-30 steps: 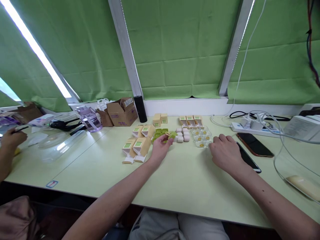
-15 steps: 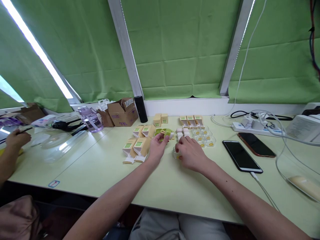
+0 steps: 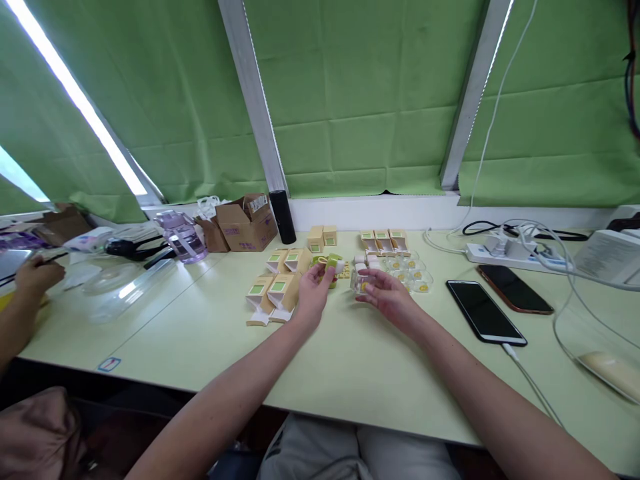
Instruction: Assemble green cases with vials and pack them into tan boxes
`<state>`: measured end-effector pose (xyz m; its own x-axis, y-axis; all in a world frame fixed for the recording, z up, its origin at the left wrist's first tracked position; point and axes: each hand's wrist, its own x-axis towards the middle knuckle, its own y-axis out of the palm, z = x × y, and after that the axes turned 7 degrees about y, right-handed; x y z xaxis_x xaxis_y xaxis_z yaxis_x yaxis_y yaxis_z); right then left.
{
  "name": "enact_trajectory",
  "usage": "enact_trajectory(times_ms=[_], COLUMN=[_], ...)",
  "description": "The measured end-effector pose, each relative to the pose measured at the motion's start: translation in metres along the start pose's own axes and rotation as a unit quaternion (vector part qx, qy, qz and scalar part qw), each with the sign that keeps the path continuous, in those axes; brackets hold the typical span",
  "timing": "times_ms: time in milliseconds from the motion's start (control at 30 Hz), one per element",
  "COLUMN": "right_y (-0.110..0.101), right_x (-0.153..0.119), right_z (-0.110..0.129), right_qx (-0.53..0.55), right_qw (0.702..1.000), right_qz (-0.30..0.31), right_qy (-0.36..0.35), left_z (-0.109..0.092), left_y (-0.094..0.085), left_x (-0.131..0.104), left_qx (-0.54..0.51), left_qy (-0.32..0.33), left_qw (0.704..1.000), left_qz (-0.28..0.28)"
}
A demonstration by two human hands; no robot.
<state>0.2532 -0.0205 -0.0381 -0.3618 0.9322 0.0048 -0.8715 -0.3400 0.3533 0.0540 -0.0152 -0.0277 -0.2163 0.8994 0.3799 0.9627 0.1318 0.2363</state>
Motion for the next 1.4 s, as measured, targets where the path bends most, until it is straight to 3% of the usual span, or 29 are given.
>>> enact_trajectory(times_ms=[100, 233, 533, 833, 1100, 1400], right_y=[-0.001, -0.002, 0.007, 0.009, 0.013, 0.014], right_x=[-0.002, 0.000, -0.004, -0.006, -0.014, -0.014], right_z=[0.003, -0.003, -0.003, -0.002, 0.006, 0.005], right_qx=[0.188, 0.256, 0.188, 0.090, 0.115, 0.114], right_qw=[0.980, 0.961, 0.979, 0.994, 0.993, 0.993], right_qz=[0.036, 0.012, -0.004, -0.062, 0.000, 0.016], right_qy=[0.055, 0.101, 0.073, 0.007, 0.011, 0.011], left_z=[0.001, 0.000, -0.004, -0.004, -0.005, -0.004], left_y=[0.000, 0.001, 0.003, 0.005, 0.006, 0.006], left_x=[0.000, -0.001, -0.004, -0.005, -0.006, -0.007], left_qx=[0.001, -0.005, 0.003, 0.022, 0.026, 0.018], left_qy=[0.001, -0.001, -0.008, -0.008, -0.013, -0.010], left_qw=[1.000, 1.000, 1.000, 1.000, 0.999, 0.998], left_qz=[-0.004, -0.001, 0.010, 0.021, 0.036, 0.052])
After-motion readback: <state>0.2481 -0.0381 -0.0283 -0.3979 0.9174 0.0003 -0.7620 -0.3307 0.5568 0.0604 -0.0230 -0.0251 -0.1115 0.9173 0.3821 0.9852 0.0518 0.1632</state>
